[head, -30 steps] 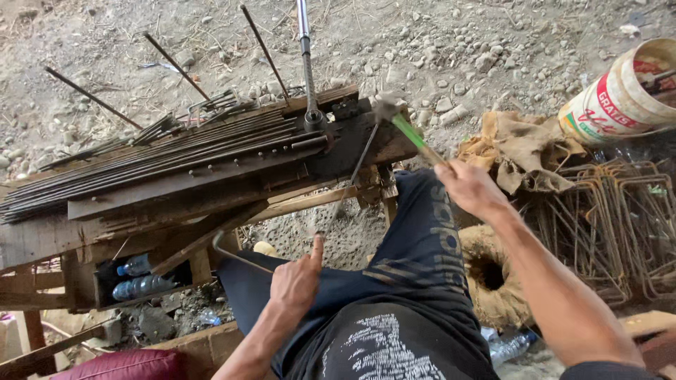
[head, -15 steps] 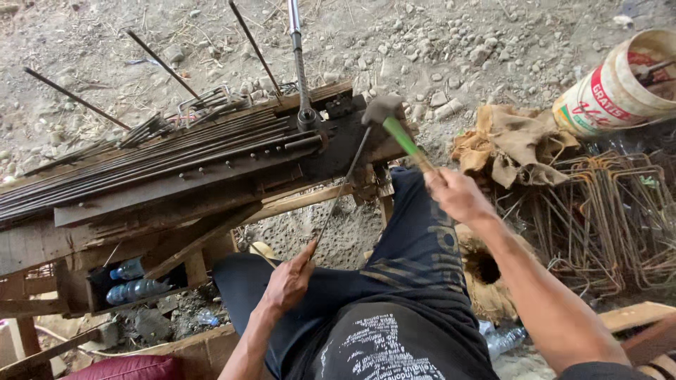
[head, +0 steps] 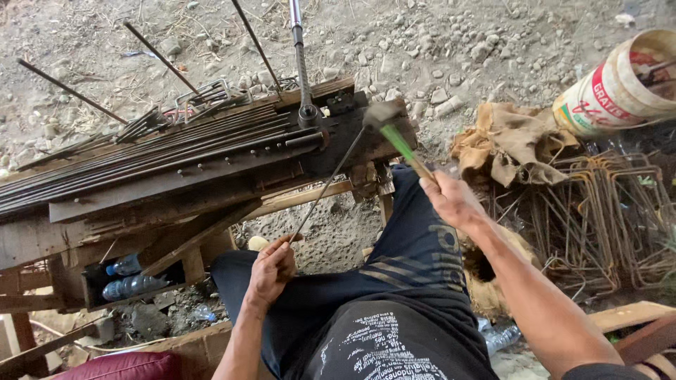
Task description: The person bends metal rods using a manual bending jig. They position the rods in the jig, use a lever to bend them, and occasionally use a hammer to adjust the rods. The person removes the bent rods and places them on the jig.
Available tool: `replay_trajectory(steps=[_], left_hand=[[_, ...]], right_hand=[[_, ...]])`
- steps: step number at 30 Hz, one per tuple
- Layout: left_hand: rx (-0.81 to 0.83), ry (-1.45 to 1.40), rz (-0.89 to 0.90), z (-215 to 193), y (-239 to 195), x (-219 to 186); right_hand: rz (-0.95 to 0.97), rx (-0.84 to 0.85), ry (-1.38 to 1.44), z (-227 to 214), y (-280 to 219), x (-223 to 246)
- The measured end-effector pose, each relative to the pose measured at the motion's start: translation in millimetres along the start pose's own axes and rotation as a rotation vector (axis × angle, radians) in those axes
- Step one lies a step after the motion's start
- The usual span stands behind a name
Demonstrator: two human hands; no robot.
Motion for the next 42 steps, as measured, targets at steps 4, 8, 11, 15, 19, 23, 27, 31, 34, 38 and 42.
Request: replay_trajectory(steps=[4,8,11,15,19,23,27,31,34,38,42], left_hand=[[-0.05,-0.01,-0.001,0.5,0.7,-3.2],[-0.019,-0.04,-0.018,-7.4,5.4,0.4],[-0.034,-0.046,-0.02,-13.2,11.0,2.5],[-0.163,-0.003,0.035,-3.5,-3.2,-4.7],[-0.231,0.057,0.064,1.8,-13.6,-0.5],[-0.229,0.053,0.103,-18.8,-13.7,22.1],[-0.042,0.158,0.186,-0.9,-17.7,29.9],[-0.054,0.179,0.221,-12.0,-10.2,46.6],[-0.018,0.209,0.214,2.6,-24.2,36.7],[0.0,0.176,0.221,-4.9,-16.1,55.7],[0.16,0.314,0.211,48.4,-41.5,9.1]], right_hand=[[0.032,-0.101,0.318,-33.0,-22.6,27.9],[-0.093,-0.218,0.337,-38.7,-22.1,45.2],[-0.052,-0.154,0.163,-30.0,-20.5,37.2],[0.145,-0.102,0.082,-13.3,-11.8,-8.8],[0.153,-0.052,-0.051,14.0,16.8,-44.5],[-0.012,0.014,0.218,1.3,4.1,18.2],[-0.308,0.173,0.407,-27.2,-37.9,172.7],[-0.534,0.04,0.217,8.8,-22.9,245.6],[-0.705,0.143,0.051,45.2,-48.1,342.7],[-0.923,0.341,0.033,143.1,-58.0,445.0],[-0.964,0.416,-0.287,241.9,-57.8,539.7]])
Point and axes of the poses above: each hand's wrist, its own y-axis towards the middle knuckle, its own z-axis out of the palm, x = y × z, the point moved 10 cm from there along y, towards the middle knuckle, and after that the axes turned 11 degrees about -y, right-handed, at the moved point
